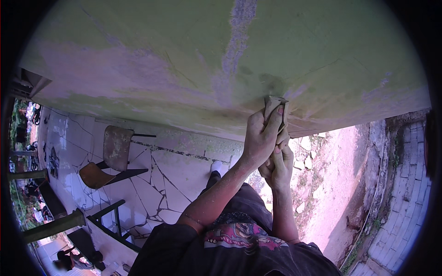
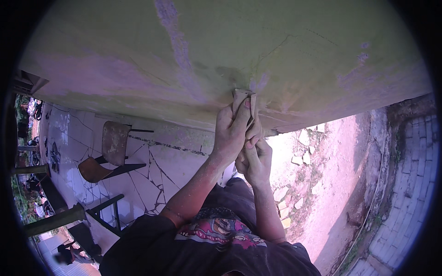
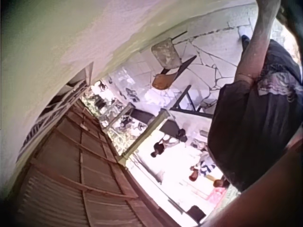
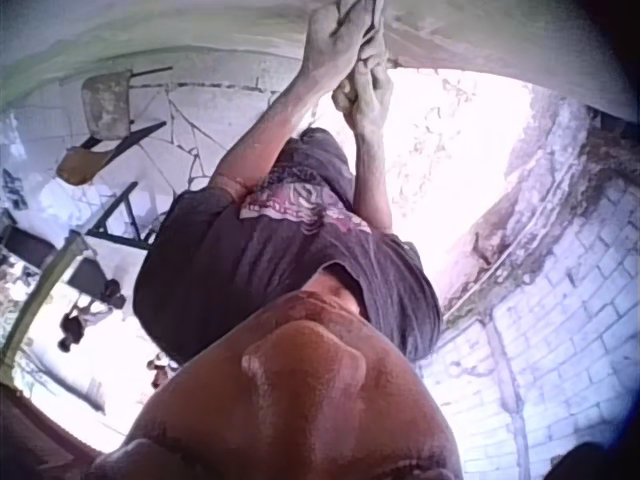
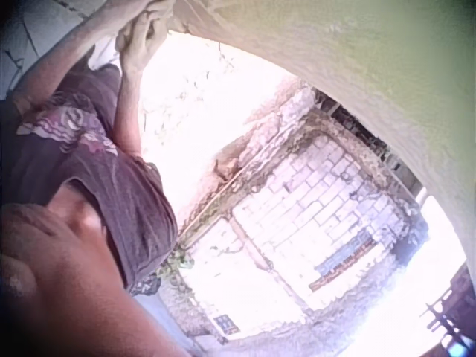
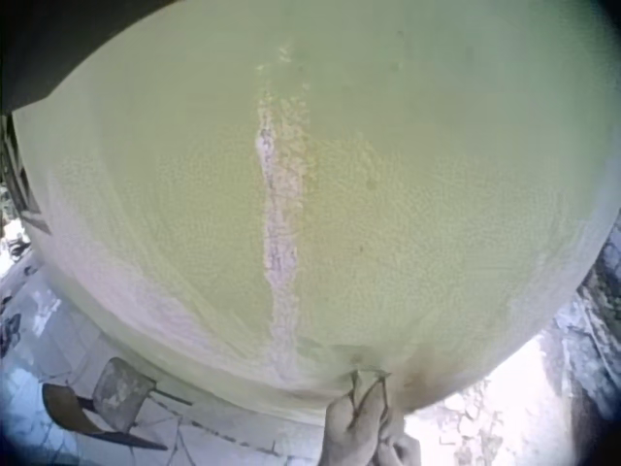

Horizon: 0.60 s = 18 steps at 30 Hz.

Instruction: The person scrapes peeling paint from an exterior wall using a metal putty knife.

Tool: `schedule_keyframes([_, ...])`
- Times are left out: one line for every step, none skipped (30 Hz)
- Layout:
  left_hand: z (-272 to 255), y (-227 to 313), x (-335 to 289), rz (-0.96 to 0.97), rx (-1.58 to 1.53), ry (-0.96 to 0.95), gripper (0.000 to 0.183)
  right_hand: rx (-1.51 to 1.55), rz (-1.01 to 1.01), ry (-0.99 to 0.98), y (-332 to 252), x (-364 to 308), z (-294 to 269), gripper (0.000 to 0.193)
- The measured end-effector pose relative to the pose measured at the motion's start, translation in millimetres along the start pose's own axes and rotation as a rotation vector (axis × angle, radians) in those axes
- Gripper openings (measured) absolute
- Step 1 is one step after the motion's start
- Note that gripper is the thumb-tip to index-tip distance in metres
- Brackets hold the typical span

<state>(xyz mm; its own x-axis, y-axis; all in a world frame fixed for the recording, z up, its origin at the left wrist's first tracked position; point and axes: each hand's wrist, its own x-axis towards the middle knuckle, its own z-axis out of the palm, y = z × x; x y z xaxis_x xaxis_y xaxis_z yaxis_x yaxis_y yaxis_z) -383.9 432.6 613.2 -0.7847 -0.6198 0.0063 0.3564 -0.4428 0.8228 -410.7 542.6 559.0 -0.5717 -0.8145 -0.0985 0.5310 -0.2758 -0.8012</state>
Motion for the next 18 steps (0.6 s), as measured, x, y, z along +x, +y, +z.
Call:
schedule_keyframes([12, 21, 4, 0.102, -0.073, -0.057, 0.031, 0.053, -0.018, -0.034, -20, 4, 18, 0.023])
schedule_keyframes([12, 22, 3, 0.101, -0.073, -0.058, 0.031, -0.004, -0.104, -0.072, -26, 10, 26, 0.023])
schedule_keyframes([12, 24, 1, 0.074, -0.096, -0.068, 0.031, -0.011, -0.067, -0.033, -25, 5, 26, 0.023])
schedule_keyframes([11, 25, 5, 0.056, -0.118, -0.085, 0.031, -0.02, -0.039, -0.003, -20, 2, 24, 0.023])
schedule_keyframes([1, 9, -1, -0.037, -0.091, 0.006, 0.031, -0.044, -0.001, 0.034, -4, -2, 13, 0.023])
schedule_keyframes([-14, -13, -8, -0.129, -0.129, 0.057, 0.031, -0.069, 0.042, 0.063, 13, -10, 2, 0.023])
schedule_keyframes([-14, -19, -12, -0.168, -0.133, 0.097, 0.032, -0.022, 0.11, 0.125, 18, -18, 4, 0.022])
schedule_keyframes([-15, -25, -13, -0.208, -0.137, 0.137, 0.033, -0.028, 0.114, 0.16, 20, -18, 4, 0.022])
schedule_keyframes([-19, -30, -9, -0.207, -0.138, 0.14, 0.033, -0.016, 0.093, 0.112, 19, -14, 2, 0.022])
schedule_keyframes([-12, -17, -9, -0.203, -0.073, 0.112, 0.033, -0.006, 0.08, 0.089, 11, -15, 5, 0.022])
schedule_keyframes([-9, -8, -8, -0.189, -0.001, 0.083, 0.035, -0.004, 0.085, 0.101, 11, -16, 7, 0.022])
schedule_keyframes([-9, -9, -9, -0.203, -0.003, 0.084, 0.035, 0.041, 0.092, 0.105, 11, -17, 8, 0.021])
schedule_keyframes([-10, -11, -7, -0.173, -0.013, 0.063, 0.035, 0.084, 0.097, 0.1, 12, -17, 8, 0.021])
schedule_keyframes([-11, -14, -7, -0.143, -0.022, 0.042, 0.035, 0.085, 0.1, 0.102, 15, -18, 5, 0.021])
schedule_keyframes([-15, -21, -9, -0.158, -0.03, 0.04, 0.035, 0.065, 0.104, 0.118, 22, -20, -1, 0.021])
schedule_keyframes([-19, -27, -8, -0.152, -0.027, 0.037, 0.035, 0.045, 0.101, 0.127, 28, -14, -6, 0.02])
schedule_keyframes([-21, -33, -10, -0.192, -0.043, 0.074, 0.035, 0.015, 0.11, 0.126, 31, -14, -9, 0.02])
schedule_keyframes([-24, -39, -11, -0.233, -0.059, 0.111, 0.036, 0.014, 0.106, 0.122, 33, -12, -12, 0.02])
